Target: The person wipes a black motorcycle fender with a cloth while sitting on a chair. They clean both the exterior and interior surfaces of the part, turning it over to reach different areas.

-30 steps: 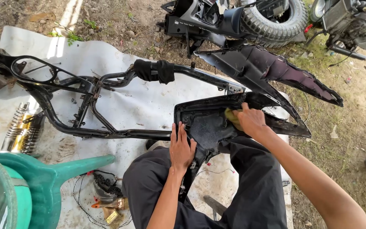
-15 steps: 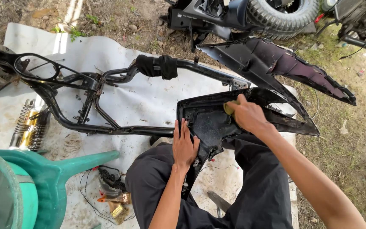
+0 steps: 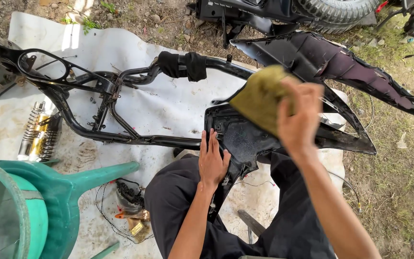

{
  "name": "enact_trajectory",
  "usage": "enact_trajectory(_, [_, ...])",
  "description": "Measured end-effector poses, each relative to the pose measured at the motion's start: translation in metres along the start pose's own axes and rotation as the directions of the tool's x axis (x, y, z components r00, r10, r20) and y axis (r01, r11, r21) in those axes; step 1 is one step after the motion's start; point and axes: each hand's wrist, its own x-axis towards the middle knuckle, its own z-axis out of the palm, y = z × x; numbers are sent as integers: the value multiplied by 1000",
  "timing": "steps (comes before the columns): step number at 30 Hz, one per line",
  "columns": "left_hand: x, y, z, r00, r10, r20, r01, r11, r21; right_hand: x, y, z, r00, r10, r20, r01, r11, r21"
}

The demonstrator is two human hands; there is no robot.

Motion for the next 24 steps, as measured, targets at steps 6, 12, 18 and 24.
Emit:
enact_trajectory(6, [-2, -11, 12, 999, 41, -21, -40, 998, 47, -108, 22, 113, 814, -170, 555, 316, 932, -179])
enact_trajectory(12, [-1, -5, 4, 998, 54, -32, -52, 996, 76, -85, 28, 100, 660, -75, 748, 385, 889, -250])
enact_trajectory(18, [-1, -4, 0, 1000, 30, -8, -30, 999, 21, -58, 59, 90, 622, 109, 776, 394, 812, -430])
enact_trajectory(24, [-1, -6, 4, 1000, 18, -11, -18, 1000, 2, -53, 59, 74, 582, 242, 777, 291, 829, -477])
